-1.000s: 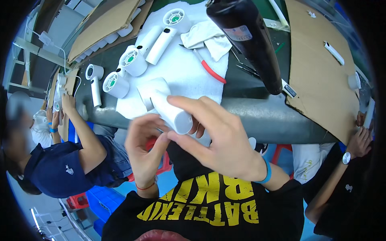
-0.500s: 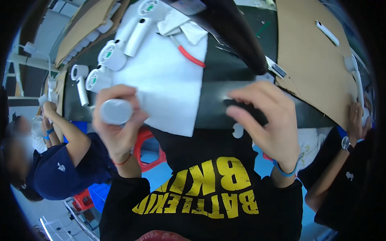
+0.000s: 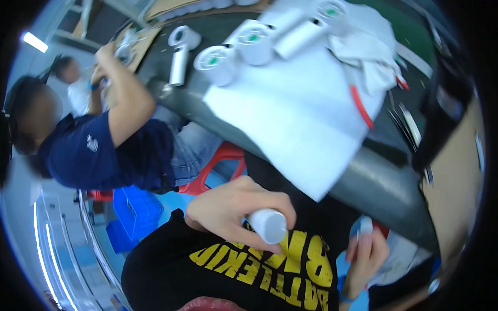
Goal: Assembling components of handheld rechargeable fans at a manual assembly station.
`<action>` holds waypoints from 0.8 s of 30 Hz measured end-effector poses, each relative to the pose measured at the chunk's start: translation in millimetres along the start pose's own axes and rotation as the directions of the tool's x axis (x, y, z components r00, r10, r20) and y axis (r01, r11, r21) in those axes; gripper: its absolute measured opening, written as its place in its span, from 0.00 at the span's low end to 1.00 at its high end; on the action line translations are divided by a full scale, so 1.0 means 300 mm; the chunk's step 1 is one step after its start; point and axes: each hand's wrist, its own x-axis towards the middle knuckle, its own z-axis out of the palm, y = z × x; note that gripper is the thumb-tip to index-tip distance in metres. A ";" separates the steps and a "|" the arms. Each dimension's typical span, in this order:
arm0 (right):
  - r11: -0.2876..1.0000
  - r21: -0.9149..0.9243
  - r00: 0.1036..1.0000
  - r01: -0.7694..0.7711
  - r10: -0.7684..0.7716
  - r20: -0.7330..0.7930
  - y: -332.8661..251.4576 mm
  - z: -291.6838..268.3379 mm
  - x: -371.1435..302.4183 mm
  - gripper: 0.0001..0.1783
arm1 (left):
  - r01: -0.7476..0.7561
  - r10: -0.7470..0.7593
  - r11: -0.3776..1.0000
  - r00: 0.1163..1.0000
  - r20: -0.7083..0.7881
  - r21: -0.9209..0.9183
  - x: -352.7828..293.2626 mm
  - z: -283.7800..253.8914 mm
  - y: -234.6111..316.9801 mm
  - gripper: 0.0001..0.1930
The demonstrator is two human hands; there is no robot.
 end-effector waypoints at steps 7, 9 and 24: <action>0.948 -0.100 0.761 0.303 -0.177 0.624 -0.349 0.111 0.174 0.20 | 0.091 -0.083 0.994 0.989 0.123 -0.065 -0.054 0.099 -0.129 0.18; 0.971 -0.023 0.557 0.238 -0.117 0.823 -0.439 0.294 0.269 0.19 | 0.074 -0.069 0.996 0.990 0.120 -0.043 -0.066 0.138 -0.160 0.19; 0.316 -0.302 0.427 0.899 -0.484 0.764 -0.414 1.215 0.447 0.15 | 0.144 -0.127 0.977 0.985 0.114 -0.158 -0.161 0.159 -0.335 0.23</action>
